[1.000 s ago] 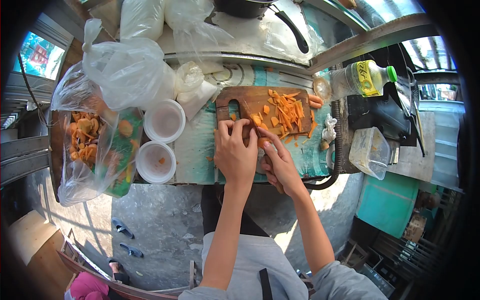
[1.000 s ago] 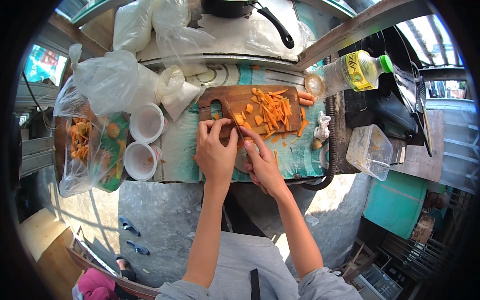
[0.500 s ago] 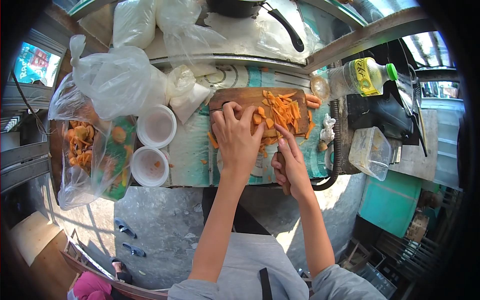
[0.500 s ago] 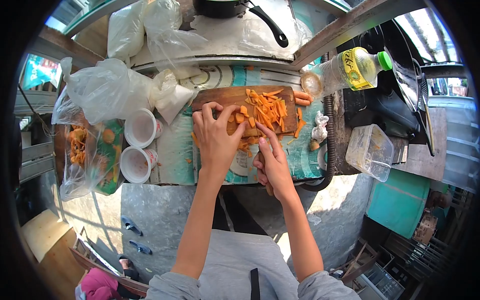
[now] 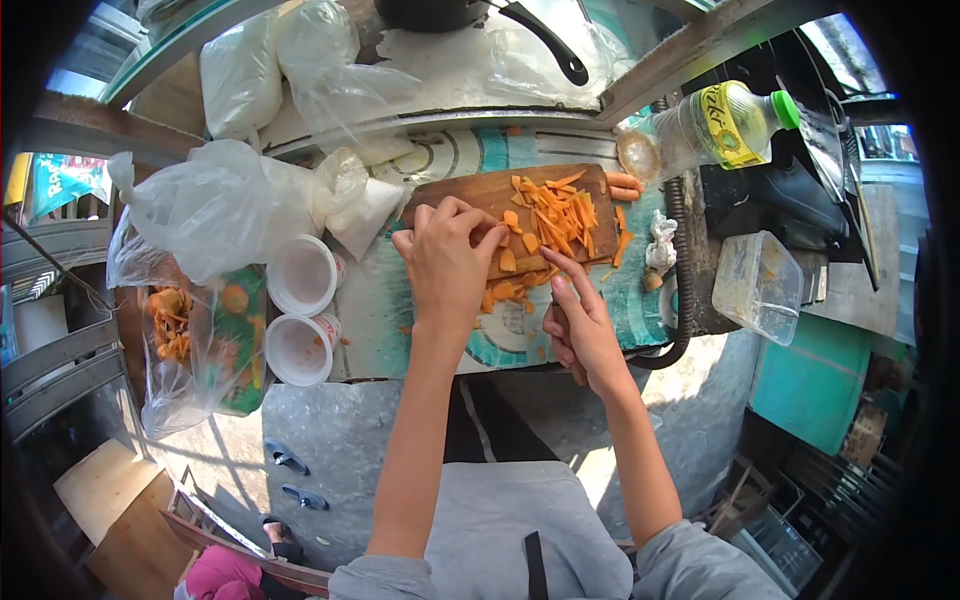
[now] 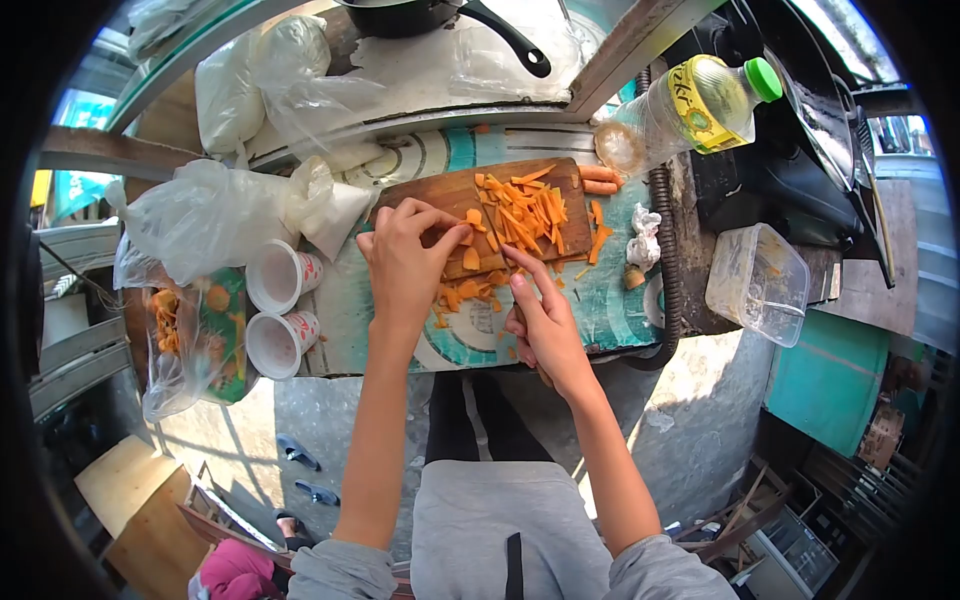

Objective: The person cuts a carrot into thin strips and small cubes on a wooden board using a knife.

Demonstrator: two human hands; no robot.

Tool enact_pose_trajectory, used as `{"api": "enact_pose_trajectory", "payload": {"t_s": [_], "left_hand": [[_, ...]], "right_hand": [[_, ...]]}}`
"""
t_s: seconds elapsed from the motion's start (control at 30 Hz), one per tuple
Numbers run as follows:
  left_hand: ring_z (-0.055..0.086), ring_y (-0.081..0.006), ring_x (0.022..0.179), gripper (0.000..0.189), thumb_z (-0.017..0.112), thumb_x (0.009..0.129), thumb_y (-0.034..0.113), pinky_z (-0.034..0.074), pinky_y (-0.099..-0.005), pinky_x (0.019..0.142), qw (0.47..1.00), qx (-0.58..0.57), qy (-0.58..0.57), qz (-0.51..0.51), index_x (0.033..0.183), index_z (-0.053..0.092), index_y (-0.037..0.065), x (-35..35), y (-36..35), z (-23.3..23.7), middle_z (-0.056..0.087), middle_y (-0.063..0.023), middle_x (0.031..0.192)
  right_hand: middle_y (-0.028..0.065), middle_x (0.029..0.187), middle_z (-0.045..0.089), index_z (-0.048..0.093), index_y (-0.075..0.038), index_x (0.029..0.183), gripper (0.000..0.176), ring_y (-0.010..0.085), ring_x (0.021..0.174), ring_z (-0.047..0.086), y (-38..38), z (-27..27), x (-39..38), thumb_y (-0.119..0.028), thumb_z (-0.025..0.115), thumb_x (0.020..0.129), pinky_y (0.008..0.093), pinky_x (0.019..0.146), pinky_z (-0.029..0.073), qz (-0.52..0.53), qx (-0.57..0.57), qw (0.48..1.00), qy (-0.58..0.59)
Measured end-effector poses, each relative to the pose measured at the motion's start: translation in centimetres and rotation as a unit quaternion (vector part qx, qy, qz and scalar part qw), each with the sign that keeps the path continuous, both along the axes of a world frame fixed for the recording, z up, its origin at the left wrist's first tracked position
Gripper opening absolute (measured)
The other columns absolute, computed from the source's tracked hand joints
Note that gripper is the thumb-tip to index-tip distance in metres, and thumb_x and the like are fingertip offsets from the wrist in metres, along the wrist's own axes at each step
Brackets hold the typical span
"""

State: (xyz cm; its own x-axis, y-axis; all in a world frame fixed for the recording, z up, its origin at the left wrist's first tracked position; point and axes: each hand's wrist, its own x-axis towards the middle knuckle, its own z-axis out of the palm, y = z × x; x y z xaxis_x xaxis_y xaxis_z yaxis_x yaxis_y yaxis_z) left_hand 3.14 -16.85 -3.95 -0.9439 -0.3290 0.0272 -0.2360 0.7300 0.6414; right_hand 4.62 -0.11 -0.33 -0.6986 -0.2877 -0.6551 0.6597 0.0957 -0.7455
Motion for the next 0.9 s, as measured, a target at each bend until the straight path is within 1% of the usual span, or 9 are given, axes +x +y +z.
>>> {"api": "enact_pose_trajectory", "payload": {"t_s": [0.03,0.13,0.4,0.47,0.53,0.67,0.8,0.87,0.9], "left_hand": [[0.052,-0.0189,0.090,0.018,0.077,0.076,0.029,0.030,-0.0375,0.083,1.000,0.003,0.005,-0.003,0.084,0.072,0.013,-0.2,0.0,-0.1,0.061,0.0029,0.084],[0.054,-0.0183,0.087,0.015,0.074,0.080,0.025,0.030,-0.0384,0.081,0.999,-0.032,0.023,-0.009,0.086,0.071,0.013,-0.4,0.1,-0.5,0.061,0.0040,0.085],[0.054,-0.0172,0.082,0.012,0.071,0.084,0.025,0.030,-0.0365,0.079,1.000,-0.009,0.025,0.012,0.083,0.067,0.014,-0.5,0.5,0.1,0.059,0.0041,0.084],[0.054,-0.0169,0.081,0.012,0.071,0.084,0.025,0.030,-0.0361,0.079,0.999,-0.002,0.048,0.013,0.083,0.068,0.014,0.1,0.6,-0.3,0.059,0.0041,0.084],[0.054,-0.0171,0.085,0.013,0.072,0.083,0.026,0.031,-0.0359,0.080,0.996,-0.001,0.085,0.008,0.089,0.070,0.015,1.0,0.5,-0.6,0.059,0.0040,0.090],[0.049,-0.0172,0.089,0.020,0.076,0.079,0.026,0.034,-0.0361,0.083,0.996,-0.051,0.049,-0.050,0.096,0.073,0.017,2.2,0.5,-0.6,0.056,0.0035,0.102],[0.048,-0.0171,0.087,0.021,0.076,0.077,0.026,0.034,-0.0352,0.083,0.996,-0.050,0.056,-0.043,0.096,0.073,0.017,2.0,0.3,-1.0,0.054,0.0044,0.103],[0.048,-0.0195,0.101,0.017,0.075,0.077,0.024,0.033,-0.0380,0.084,0.996,-0.055,0.036,-0.059,0.093,0.073,0.018,1.9,-0.2,-0.8,0.054,0.0030,0.107],[0.048,-0.0195,0.101,0.017,0.075,0.077,0.024,0.033,-0.0380,0.084,0.996,-0.056,0.036,-0.061,0.093,0.073,0.018,1.8,-0.4,-0.6,0.054,0.0030,0.107]], "right_hand": [[-0.0039,0.060,0.035,0.042,-0.018,0.142,0.041,0.0023,0.041,0.027,0.2,-0.2,0.0,-0.034,0.043,0.104,0.0175,0.036,0.027,-0.002,-0.002,1.000,0.002],[-0.0041,0.060,0.036,0.042,-0.018,0.143,0.041,0.0023,0.041,0.027,0.5,-0.4,0.1,-0.033,0.042,0.104,0.0173,0.036,0.028,-0.003,0.000,1.000,0.001],[-0.0045,0.060,0.036,0.041,-0.018,0.144,0.042,0.0023,0.043,0.028,1.1,-1.0,0.8,-0.032,0.043,0.104,0.0174,0.036,0.028,0.018,-0.006,1.000,-0.002],[-0.0035,0.062,0.042,0.040,-0.015,0.140,0.042,0.0035,0.046,0.034,1.1,-0.8,1.1,-0.032,0.047,0.102,0.0198,0.041,0.028,0.014,0.031,0.999,0.009],[-0.0028,0.062,0.043,0.040,-0.014,0.137,0.040,0.0046,0.049,0.036,1.3,-0.8,1.3,-0.031,0.049,0.101,0.0213,0.044,0.030,0.013,0.039,0.999,0.008],[-0.0013,0.065,0.045,0.040,-0.012,0.130,0.038,0.0070,0.060,0.041,1.8,-0.9,1.9,-0.026,0.053,0.098,0.0244,0.056,0.036,0.044,0.075,0.996,0.023],[-0.0001,0.067,0.046,0.040,-0.010,0.130,0.038,0.0073,0.063,0.042,2.5,-0.7,2.6,-0.023,0.054,0.097,0.0246,0.061,0.037,0.080,0.086,0.991,0.057],[-0.0002,0.069,0.046,0.038,-0.010,0.129,0.037,0.0076,0.064,0.041,2.6,-0.5,3.1,-0.022,0.054,0.097,0.0244,0.062,0.036,0.121,0.080,0.988,0.055],[-0.0002,0.069,0.046,0.038,-0.010,0.129,0.037,0.0076,0.064,0.041,2.4,-0.3,3.5,-0.022,0.054,0.097,0.0244,0.062,0.036,0.119,0.079,0.988,0.055]]}}
